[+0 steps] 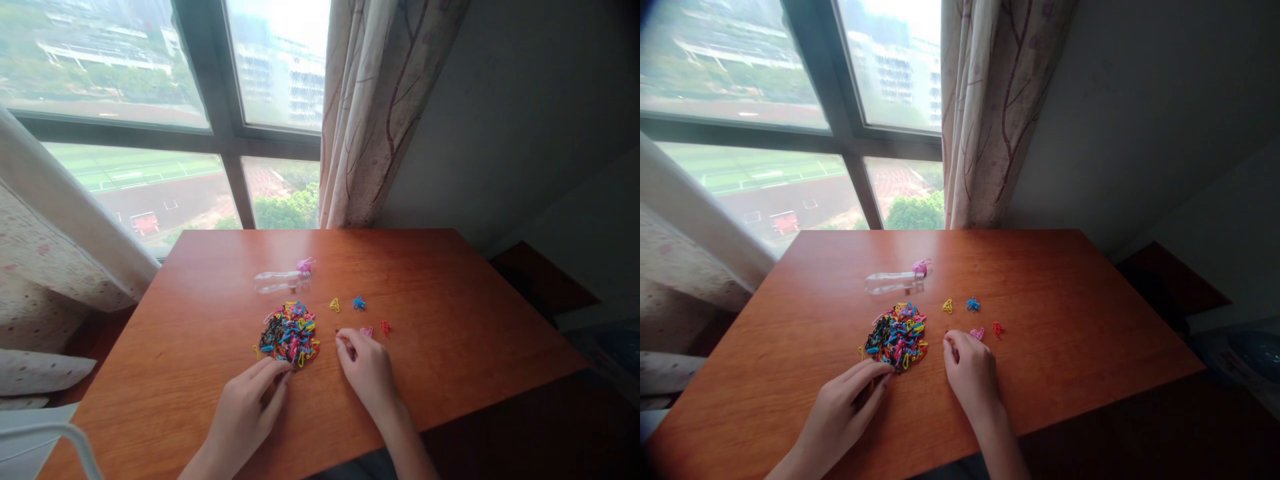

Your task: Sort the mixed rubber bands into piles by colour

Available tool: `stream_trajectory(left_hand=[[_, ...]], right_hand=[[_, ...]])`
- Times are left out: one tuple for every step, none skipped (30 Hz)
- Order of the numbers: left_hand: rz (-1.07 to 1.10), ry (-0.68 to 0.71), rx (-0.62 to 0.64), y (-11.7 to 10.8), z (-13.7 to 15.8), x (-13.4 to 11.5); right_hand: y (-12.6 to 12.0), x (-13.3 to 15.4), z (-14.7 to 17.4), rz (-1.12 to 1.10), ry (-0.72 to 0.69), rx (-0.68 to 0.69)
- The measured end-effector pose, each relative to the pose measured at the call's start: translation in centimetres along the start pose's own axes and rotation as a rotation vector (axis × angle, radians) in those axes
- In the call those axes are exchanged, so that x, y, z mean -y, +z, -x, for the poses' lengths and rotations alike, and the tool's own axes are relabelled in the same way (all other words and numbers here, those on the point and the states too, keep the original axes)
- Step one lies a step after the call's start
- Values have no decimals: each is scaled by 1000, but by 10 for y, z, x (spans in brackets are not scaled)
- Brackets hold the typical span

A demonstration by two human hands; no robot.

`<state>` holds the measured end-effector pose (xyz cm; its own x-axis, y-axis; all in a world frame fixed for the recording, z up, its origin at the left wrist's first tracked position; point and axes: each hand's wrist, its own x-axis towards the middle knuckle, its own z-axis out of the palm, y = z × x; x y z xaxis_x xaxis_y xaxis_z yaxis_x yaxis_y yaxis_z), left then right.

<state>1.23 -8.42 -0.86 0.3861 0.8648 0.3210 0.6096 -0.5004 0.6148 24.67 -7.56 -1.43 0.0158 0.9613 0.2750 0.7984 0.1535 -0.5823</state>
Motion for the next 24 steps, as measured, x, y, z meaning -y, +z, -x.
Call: stream_trajectory(left_hand=[[-2,-6,-16,0,0,0],[-6,-8,-35,-1,-1,0],[-11,-7,-54,-1,-1,1],[-16,-4,-72,-2,-1,1],[-22,-1,-87,-2,-1,2],[-30,1,-99,-3,0,2],[-41,2,-108,-4,1,3],[-54,2,-113,-5,1,4],[-65,3,-118,-5,2,5],[-73,3,-122,-6,2,6],[-77,4,-123,-6,3,7],[-77,5,-120,-6,3,8],[-75,4,-111,-5,3,8],[-71,4,-98,-5,2,8],[-69,5,-82,-5,2,8],[-67,6,-68,-4,1,8],[-65,5,-56,-4,1,8],[-62,4,-48,-4,0,7],[-57,1,-45,-4,0,7],[-51,-2,-45,-4,0,8],[-45,-6,-46,-4,0,8],[-38,-8,-48,-4,0,8],[-33,-10,-49,-4,0,8],[-30,-13,-50,-4,0,9]], right_hand=[[3,6,5,-12,-9,20],[6,11,9,-17,-14,40],[8,15,12,-19,-17,52],[10,18,14,-17,-18,59],[11,21,16,-14,-16,61],[11,23,16,-10,-12,58],[12,24,17,-8,-8,56],[12,26,17,-8,-5,55],[12,27,17,-15,-7,57],[12,28,17,-26,-14,61],[13,30,17,-42,-28,69],[14,32,18,-60,-47,77],[16,34,18,-77,-67,85],[17,36,18,-89,-86,92],[19,38,18,-97,-103,96],[21,40,18,-99,-118,99],[23,41,18,-98,-130,99],[24,42,17,-93,-140,98],[25,42,17,-87,-148,97],[26,43,17,-80,-155,95],[26,43,17,-72,-160,93],[26,43,17,-67,-164,91],[26,43,17,-65,-168,91],[26,43,17,-65,-172,90]])
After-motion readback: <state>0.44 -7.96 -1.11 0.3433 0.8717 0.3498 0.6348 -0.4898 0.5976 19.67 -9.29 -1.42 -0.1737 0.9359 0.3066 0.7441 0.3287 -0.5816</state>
